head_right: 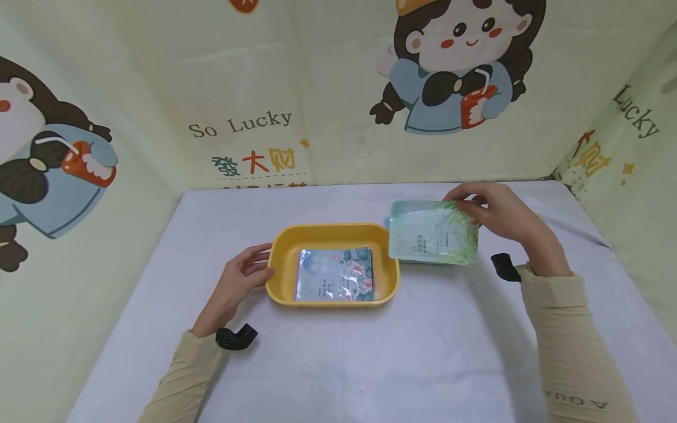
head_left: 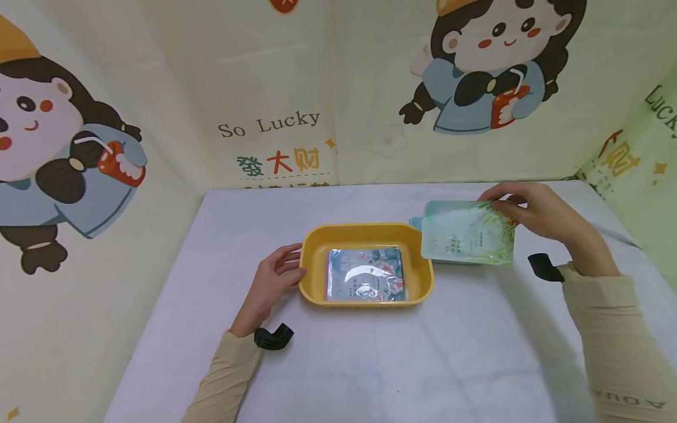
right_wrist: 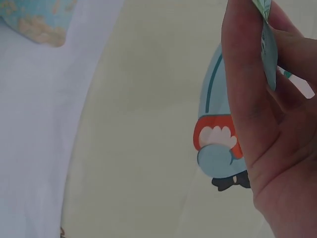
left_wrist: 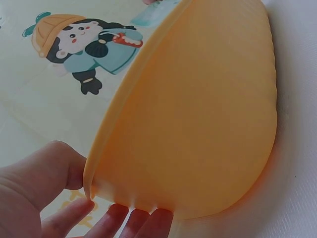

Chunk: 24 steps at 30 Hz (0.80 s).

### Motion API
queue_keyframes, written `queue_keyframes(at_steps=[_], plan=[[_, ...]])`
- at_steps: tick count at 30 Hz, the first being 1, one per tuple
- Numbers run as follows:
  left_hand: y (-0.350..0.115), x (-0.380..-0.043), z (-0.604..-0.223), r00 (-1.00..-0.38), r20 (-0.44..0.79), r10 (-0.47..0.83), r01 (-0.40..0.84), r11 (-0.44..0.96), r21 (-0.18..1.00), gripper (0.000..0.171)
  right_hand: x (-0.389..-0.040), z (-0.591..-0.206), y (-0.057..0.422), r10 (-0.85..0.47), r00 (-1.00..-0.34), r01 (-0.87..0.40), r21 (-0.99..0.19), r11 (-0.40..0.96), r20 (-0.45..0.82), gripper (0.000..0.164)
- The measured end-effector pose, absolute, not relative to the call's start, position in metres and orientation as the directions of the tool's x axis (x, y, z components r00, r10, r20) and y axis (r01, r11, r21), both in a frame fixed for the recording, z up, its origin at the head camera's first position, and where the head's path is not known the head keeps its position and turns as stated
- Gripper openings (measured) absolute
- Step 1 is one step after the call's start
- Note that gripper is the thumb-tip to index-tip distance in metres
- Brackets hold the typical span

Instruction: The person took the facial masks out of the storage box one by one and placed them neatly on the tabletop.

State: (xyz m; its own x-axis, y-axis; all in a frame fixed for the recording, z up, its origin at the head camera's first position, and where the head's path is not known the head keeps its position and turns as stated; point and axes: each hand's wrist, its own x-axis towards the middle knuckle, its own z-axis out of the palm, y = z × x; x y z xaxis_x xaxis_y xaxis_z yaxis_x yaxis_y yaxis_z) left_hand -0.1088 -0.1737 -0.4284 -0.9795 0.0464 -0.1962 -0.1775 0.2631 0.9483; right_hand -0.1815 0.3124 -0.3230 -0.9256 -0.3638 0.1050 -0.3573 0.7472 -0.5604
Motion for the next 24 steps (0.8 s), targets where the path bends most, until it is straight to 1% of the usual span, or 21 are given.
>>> queue_keyframes(at_steps=[9,17,24], plan=[[-0.173,-0.108,-0.428,-0.979,-0.200,0.041,-0.182,0.274,0.944,0.053,-0.183,-0.326,0.331,-0.349,-0.926,-0.369,-0.546,0.752,0.146,0.024],[-0.173,-0.109,-0.428,-0.978,-0.206,0.039,-0.189,0.267,0.945,0.053,-0.184,-0.330,0.348,-0.328,-0.941,-0.321,-0.539,0.779,0.085,0.024],[-0.173,-0.109,-0.426,-0.975,-0.221,0.034,-0.204,0.271,0.941,0.056,-0.186,-0.334,0.360,-0.324,-0.943,-0.317,-0.520,0.793,0.080,0.023]])
